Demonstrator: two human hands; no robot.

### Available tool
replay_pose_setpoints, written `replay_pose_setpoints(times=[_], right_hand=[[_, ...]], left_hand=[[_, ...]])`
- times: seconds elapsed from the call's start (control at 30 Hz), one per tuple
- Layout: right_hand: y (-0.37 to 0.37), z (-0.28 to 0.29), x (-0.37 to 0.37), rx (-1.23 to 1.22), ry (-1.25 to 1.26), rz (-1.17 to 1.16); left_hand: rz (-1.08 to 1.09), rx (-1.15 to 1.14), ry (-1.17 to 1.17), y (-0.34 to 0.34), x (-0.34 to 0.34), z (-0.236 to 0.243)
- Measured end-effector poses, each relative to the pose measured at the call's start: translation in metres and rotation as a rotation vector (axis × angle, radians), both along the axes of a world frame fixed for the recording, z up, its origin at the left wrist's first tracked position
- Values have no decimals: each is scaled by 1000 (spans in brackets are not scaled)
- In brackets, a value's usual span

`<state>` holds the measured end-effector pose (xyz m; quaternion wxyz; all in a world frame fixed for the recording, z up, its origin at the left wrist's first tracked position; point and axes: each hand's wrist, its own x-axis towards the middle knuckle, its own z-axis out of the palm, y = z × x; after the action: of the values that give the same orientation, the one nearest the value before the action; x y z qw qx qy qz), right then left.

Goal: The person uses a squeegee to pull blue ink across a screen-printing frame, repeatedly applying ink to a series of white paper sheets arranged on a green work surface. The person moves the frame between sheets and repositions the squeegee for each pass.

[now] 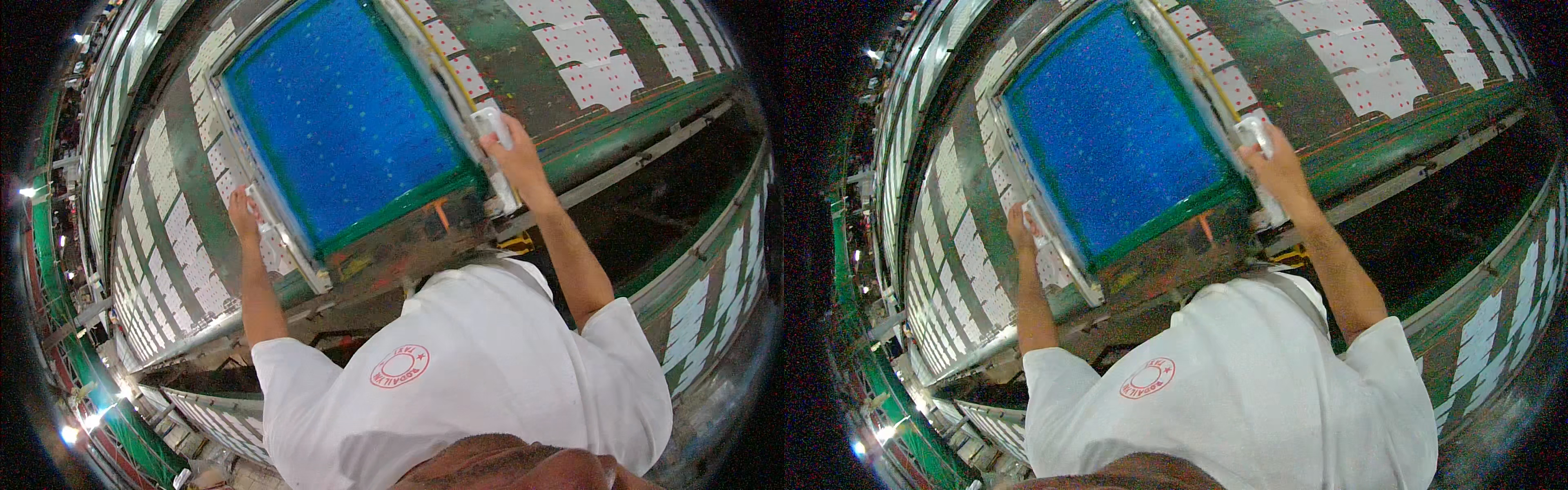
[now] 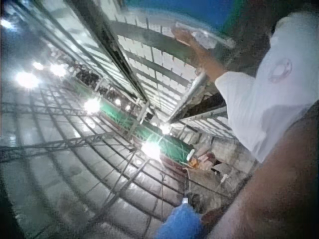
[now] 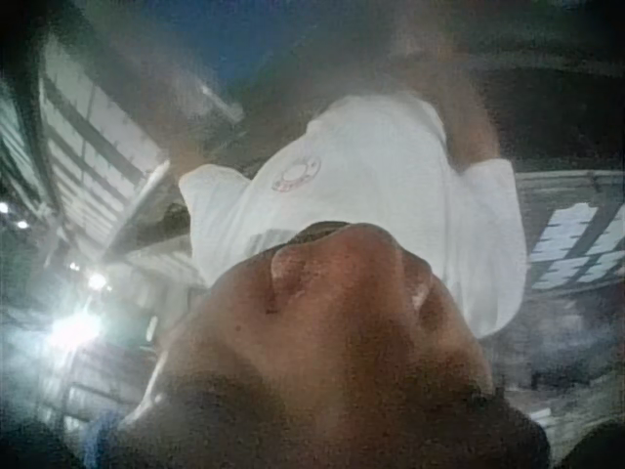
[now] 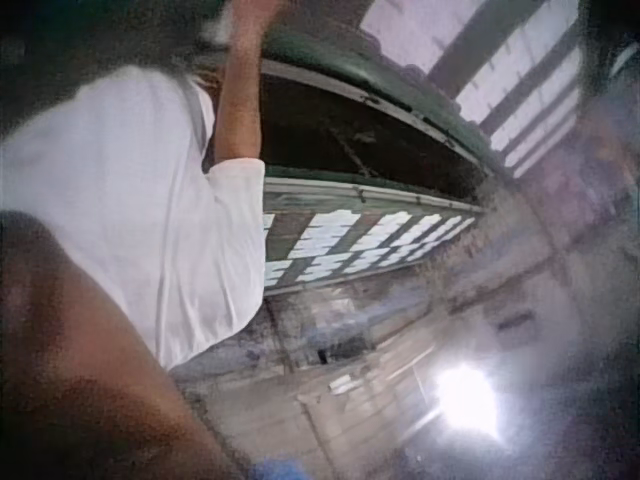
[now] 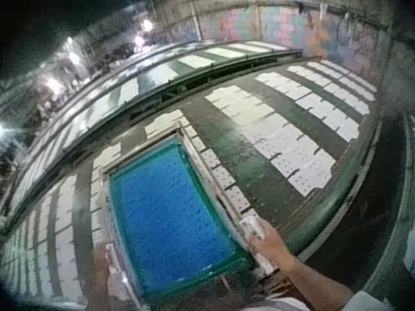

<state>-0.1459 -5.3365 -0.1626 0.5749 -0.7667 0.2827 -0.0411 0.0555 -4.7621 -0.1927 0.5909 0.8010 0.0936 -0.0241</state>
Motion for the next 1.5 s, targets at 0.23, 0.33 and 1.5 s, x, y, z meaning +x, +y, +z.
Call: replay_pose_setpoints(times=[0.23, 0.33, 1.5], right_hand=[[-126, -13, -13, 113, -18, -72], [-153, -15, -15, 112, 21, -65], [-5, 10, -78, -863, -169, 1214]], left_hand=[[13, -107, 2, -140, -16, -7], [5, -121, -14, -168, -25, -7], [45, 484, -86, -186, -25, -50]])
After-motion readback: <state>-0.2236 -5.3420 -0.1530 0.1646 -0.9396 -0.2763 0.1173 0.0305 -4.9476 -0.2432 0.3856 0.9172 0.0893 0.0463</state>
